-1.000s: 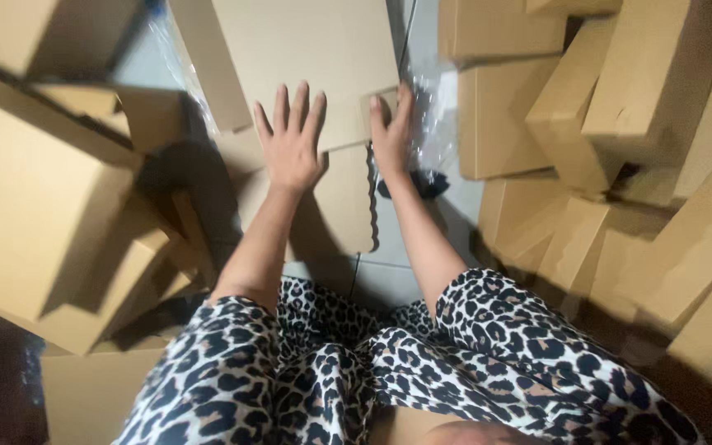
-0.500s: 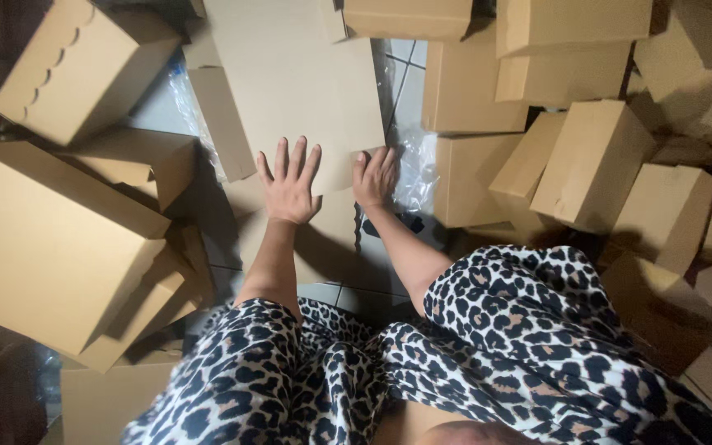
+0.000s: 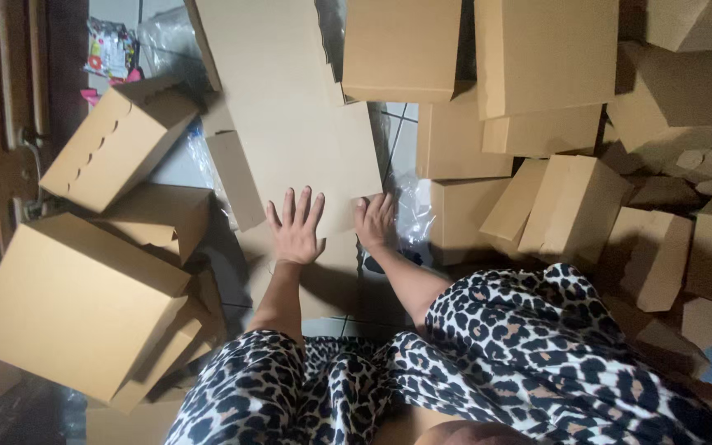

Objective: The person folds cardboard sheets to assemble boxes by hand while sitting on the floor surrounded by already assembled boxes.

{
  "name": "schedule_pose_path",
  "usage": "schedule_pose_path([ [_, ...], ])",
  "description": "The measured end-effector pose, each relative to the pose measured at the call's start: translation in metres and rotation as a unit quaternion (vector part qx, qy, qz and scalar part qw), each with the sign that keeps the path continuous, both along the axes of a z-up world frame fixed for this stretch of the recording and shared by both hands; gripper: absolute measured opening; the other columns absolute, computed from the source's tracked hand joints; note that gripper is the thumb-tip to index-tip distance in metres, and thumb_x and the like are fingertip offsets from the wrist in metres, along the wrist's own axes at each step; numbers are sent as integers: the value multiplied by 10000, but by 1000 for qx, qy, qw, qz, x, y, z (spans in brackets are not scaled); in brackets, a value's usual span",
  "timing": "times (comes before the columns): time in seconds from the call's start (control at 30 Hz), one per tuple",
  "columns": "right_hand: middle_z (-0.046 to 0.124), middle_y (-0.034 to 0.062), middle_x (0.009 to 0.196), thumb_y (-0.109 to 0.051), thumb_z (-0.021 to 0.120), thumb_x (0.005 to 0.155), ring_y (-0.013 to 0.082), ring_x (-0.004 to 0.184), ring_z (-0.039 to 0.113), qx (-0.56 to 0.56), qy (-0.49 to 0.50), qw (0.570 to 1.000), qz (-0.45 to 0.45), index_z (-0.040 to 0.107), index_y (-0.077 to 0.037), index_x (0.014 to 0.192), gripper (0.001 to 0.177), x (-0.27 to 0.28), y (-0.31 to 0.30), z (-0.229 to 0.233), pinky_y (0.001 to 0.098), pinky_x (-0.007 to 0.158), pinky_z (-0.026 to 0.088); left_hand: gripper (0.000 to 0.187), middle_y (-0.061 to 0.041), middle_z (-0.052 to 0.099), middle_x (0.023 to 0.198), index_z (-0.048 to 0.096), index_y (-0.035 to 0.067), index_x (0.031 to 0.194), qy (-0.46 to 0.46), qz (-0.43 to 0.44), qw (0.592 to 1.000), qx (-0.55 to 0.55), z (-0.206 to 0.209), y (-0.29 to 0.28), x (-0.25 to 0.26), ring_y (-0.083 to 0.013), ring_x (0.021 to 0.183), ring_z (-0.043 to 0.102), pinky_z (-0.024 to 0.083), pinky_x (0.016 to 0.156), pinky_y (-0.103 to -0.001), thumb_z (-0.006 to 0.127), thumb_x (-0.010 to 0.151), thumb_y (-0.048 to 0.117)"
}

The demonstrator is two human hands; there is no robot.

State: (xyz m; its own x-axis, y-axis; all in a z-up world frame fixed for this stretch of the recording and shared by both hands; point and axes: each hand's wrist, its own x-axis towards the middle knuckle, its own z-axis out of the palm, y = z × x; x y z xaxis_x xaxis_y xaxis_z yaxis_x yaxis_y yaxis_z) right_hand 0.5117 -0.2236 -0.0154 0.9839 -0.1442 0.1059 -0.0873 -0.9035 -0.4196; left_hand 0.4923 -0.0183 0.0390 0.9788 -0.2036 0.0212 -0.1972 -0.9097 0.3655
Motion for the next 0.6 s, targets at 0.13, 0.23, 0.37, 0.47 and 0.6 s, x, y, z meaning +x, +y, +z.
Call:
schedule_pose_path([
  [0.13, 480, 279, 1146, -318, 514, 1001, 460, 1090, 512, 15, 19, 1000, 0, 463, 33, 1106, 370, -2, 0, -2, 560, 967, 400, 979, -64, 309, 1667, 406, 274, 1573, -3, -4, 1000, 6, -2, -1, 0, -358, 1559, 172, 67, 1182, -731, 754, 660, 342],
  [0.23, 487, 279, 1194, -335, 517, 990, 455, 1100, 510, 15, -34, 999, -15, 468, 29, 1124, 391, 0, 4, -3, 542, 967, 407, 963, -66, 316, 1668, 413, 266, 1566, -21, -3, 1000, 12, -1, -2, 0, -358, 1564, 172, 61, 1185, -727, 737, 662, 333],
  [0.37, 489, 274, 1211, -350, 509, 1008, 439, 1092, 518, -15, -78, 997, -16, 486, 17, 1158, 398, -4, 5, 5, 537, 966, 408, 952, -66, 323, 1670, 416, 270, 1572, -29, -8, 999, 23, 2, -4, -3, -350, 1568, 178, 57, 1196, -717, 717, 670, 324],
  [0.47, 498, 243, 1187, -365, 501, 1024, 430, 1091, 529, -2, -47, 999, -13, 488, 9, 1170, 402, -4, 4, 9, 531, 964, 418, 960, -71, 326, 1669, 419, 257, 1575, -24, -6, 999, 32, 3, -5, -5, -354, 1561, 188, 51, 1200, -709, 709, 663, 319],
  [0.6, 508, 245, 1159, -381, 536, 1009, 440, 1081, 535, 25, -76, 996, -32, 498, 3, 1170, 418, -5, 6, 3, 534, 937, 428, 933, -63, 326, 1677, 419, 268, 1586, -70, 4, 997, 17, 1, -6, -13, -346, 1563, 212, 45, 1227, -685, 693, 695, 284],
])
